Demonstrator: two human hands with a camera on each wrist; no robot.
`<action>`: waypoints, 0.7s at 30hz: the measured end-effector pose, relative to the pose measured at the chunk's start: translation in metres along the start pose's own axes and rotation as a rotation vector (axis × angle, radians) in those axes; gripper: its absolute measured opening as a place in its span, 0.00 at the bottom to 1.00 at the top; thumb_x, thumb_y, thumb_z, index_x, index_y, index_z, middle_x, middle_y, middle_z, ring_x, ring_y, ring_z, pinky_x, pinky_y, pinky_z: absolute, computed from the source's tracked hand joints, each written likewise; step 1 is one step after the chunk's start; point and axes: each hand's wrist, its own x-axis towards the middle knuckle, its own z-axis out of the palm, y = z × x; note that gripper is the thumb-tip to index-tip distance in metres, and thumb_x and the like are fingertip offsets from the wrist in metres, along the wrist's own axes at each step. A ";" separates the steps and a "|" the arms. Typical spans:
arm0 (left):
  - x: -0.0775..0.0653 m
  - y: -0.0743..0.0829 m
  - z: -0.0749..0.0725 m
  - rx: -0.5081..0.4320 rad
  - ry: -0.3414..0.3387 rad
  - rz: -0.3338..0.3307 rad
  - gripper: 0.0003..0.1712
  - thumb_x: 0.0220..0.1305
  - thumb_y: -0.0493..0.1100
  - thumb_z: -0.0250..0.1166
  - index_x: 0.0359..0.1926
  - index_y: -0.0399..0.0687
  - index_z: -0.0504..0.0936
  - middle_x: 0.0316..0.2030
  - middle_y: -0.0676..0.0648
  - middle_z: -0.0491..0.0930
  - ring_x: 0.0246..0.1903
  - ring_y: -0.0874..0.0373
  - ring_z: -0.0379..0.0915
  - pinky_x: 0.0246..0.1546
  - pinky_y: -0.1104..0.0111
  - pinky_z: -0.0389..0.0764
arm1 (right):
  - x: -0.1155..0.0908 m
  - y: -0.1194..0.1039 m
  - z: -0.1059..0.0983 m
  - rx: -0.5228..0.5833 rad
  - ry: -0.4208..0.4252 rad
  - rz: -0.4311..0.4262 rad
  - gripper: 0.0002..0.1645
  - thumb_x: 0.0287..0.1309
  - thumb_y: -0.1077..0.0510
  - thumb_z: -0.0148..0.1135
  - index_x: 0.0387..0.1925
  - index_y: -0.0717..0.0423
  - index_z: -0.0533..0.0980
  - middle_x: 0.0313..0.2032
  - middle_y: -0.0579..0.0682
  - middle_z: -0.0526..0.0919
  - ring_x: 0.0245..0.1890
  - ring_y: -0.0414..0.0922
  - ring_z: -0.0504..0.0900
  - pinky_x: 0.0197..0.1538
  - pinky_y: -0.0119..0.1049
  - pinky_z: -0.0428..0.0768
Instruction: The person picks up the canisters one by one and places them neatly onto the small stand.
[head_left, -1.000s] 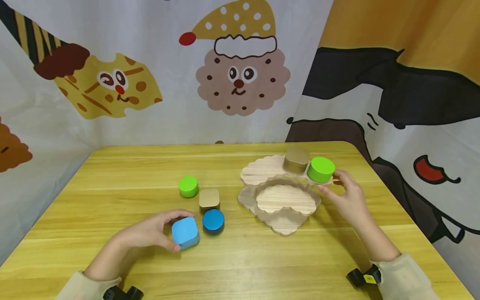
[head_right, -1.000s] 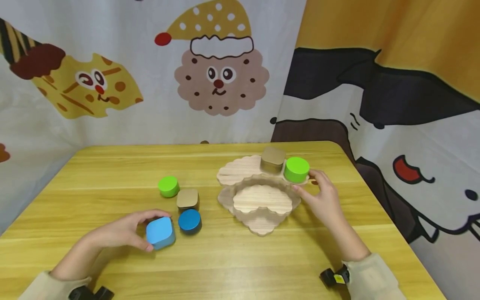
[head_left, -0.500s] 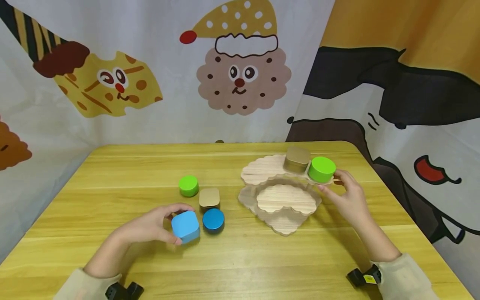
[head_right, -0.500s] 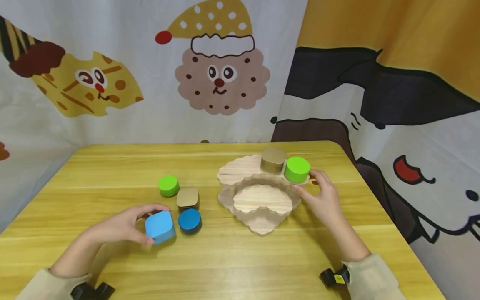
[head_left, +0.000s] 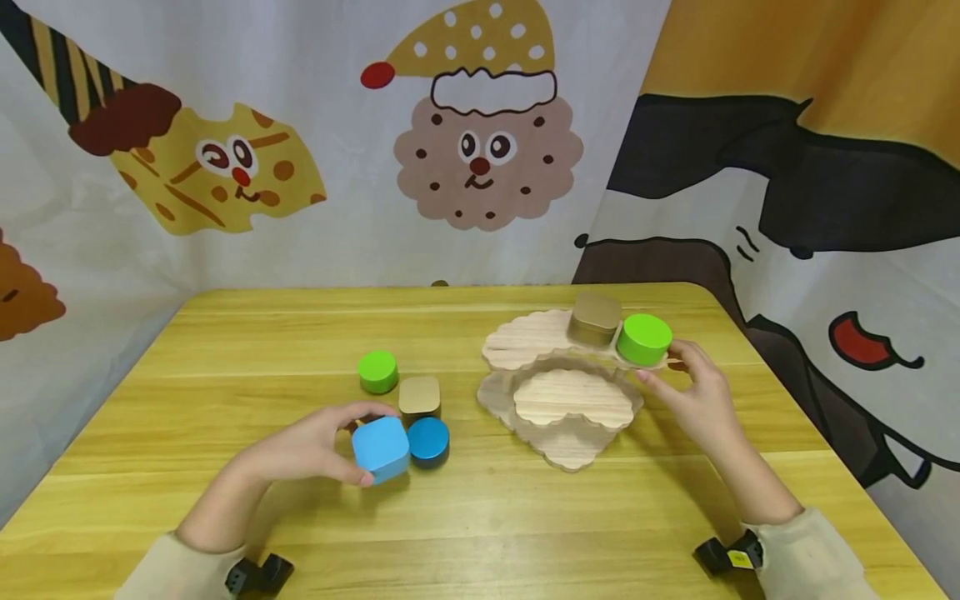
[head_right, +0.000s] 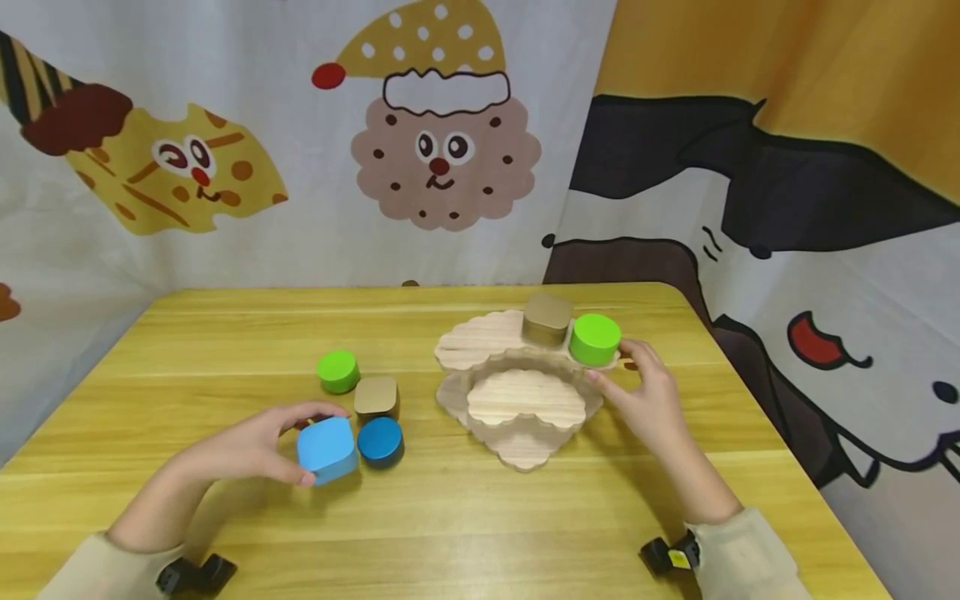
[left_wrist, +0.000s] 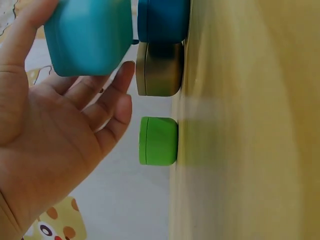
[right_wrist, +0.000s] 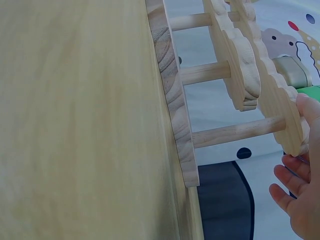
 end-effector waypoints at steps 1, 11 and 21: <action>0.002 0.001 0.000 0.004 0.000 0.002 0.40 0.47 0.47 0.76 0.62 0.45 0.71 0.47 0.51 0.76 0.48 0.47 0.67 0.47 0.54 0.69 | 0.000 0.000 0.000 0.001 0.000 -0.001 0.29 0.54 0.57 0.71 0.54 0.66 0.72 0.52 0.60 0.75 0.48 0.55 0.74 0.49 0.33 0.67; 0.019 0.014 0.003 0.022 0.035 -0.003 0.41 0.45 0.50 0.78 0.61 0.52 0.71 0.48 0.52 0.75 0.49 0.50 0.67 0.48 0.50 0.67 | 0.000 0.000 0.000 -0.002 -0.006 0.009 0.30 0.54 0.56 0.71 0.55 0.65 0.72 0.52 0.59 0.75 0.49 0.55 0.74 0.49 0.34 0.67; 0.039 0.025 0.009 -0.011 0.068 0.025 0.42 0.46 0.49 0.78 0.63 0.51 0.71 0.54 0.54 0.73 0.52 0.53 0.68 0.52 0.52 0.67 | -0.001 -0.001 0.000 -0.001 -0.010 0.015 0.30 0.54 0.56 0.71 0.55 0.64 0.72 0.53 0.59 0.75 0.49 0.55 0.73 0.48 0.32 0.66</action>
